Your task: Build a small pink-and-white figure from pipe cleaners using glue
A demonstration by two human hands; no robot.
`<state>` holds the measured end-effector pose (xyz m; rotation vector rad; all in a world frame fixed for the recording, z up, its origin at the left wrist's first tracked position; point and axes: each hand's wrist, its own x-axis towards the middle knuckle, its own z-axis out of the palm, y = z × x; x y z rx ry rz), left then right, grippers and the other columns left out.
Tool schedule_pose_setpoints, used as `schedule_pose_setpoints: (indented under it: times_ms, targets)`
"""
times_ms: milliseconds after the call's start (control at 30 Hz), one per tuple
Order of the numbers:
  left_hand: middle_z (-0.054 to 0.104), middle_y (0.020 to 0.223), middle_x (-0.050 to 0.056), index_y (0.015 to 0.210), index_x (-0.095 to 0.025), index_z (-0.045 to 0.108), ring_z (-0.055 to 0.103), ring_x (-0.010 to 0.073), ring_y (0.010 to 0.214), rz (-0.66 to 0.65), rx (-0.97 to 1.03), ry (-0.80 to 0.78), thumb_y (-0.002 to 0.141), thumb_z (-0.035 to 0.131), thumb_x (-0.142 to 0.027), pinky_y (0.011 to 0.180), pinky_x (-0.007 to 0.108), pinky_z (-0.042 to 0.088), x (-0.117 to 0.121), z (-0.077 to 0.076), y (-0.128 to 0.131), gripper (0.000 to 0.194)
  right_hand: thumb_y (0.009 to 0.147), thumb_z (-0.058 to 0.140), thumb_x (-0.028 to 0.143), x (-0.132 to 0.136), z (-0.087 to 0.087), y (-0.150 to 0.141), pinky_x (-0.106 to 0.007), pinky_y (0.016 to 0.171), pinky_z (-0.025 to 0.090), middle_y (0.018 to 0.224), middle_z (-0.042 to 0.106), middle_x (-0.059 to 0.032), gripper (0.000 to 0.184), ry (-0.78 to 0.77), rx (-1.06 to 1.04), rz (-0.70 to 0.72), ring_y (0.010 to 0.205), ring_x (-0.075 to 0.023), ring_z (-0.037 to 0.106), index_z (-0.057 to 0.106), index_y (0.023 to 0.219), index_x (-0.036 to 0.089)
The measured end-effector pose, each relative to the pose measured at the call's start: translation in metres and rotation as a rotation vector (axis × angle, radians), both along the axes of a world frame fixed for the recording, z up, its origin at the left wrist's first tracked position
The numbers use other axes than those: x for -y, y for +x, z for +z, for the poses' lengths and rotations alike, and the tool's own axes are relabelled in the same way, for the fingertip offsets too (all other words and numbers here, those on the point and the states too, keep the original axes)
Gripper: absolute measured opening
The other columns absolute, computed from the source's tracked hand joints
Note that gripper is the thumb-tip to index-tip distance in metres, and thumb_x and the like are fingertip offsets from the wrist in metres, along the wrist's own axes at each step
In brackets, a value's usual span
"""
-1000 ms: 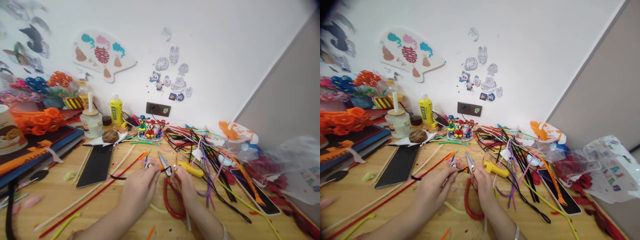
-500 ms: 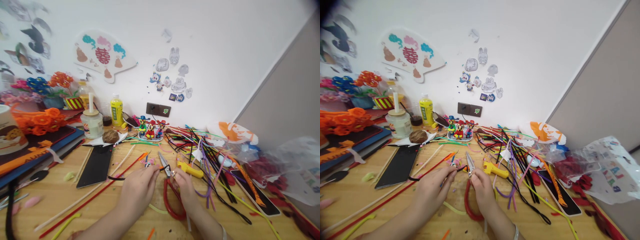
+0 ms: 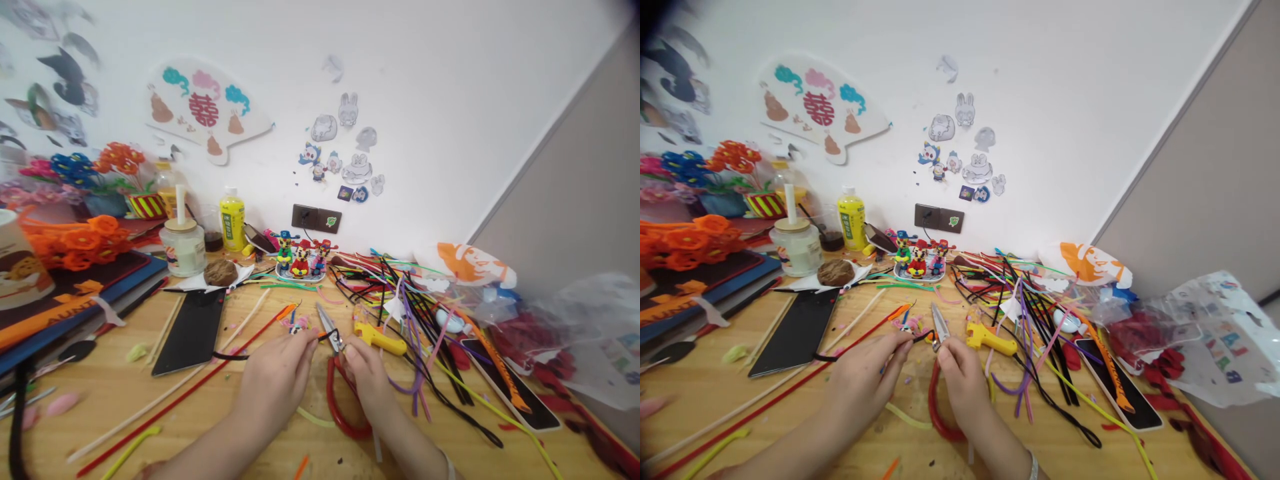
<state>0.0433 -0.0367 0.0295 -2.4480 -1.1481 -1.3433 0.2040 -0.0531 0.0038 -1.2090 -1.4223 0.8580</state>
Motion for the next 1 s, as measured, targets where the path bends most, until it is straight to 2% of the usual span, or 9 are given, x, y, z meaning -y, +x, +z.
schedule_pose_setpoints:
  times_ms: [133,500,733,1000]
  targets:
    - [0.069,0.073,0.003,0.091,-0.018,0.056,0.065,0.0149,0.063,0.005,-0.006,0.005,0.084,0.043,-0.020,0.058,0.024,0.048,-0.0011,-0.0007,-0.0008,0.015,0.081,0.039,0.040,0.0005,-0.0007,-0.0001,-0.023,0.055,0.031,0.059,0.036,0.0034,0.029,0.000,0.009,-0.006,0.059,-0.0128,0.038,0.047,0.064,0.018]
    - [0.069,0.074,0.004,0.090,-0.018,0.057,0.065,0.0147,0.064,0.014,-0.014,0.030,0.085,0.043,-0.020,0.058,0.023,0.048,-0.0017,-0.0007,0.0003,0.015,0.079,0.041,0.048,0.0005,-0.0063,-0.0064,-0.022,0.044,0.022,0.057,0.031,0.0051,0.034,-0.121,-0.105,0.017,0.049,-0.0090,0.026,0.038,0.061,0.019]
    - [0.069,0.074,0.003,0.091,-0.018,0.057,0.064,0.0144,0.063,0.019,-0.026,0.006,0.085,0.043,-0.020,0.059,0.023,0.047,-0.0016,-0.0007,-0.0004,0.016,0.078,0.040,0.054,-0.0010,-0.0091,-0.0060,-0.022,0.043,0.022,0.054,0.031,0.0056,0.038,-0.146,-0.126,0.021,0.048,-0.0091,0.027,0.039,0.060,0.019]
    - [0.069,0.073,0.003,0.089,-0.018,0.057,0.064,0.0150,0.062,0.017,-0.034,0.003,0.085,0.042,-0.020,0.057,0.023,0.047,-0.0006,-0.0001,-0.0003,0.016,0.078,0.039,0.055,0.0022,-0.0038,-0.0095,-0.023,0.044,0.023,0.052,0.030,0.0059,0.039,-0.149,-0.113,-0.002,0.048,-0.0097,0.027,0.040,0.061,0.020]
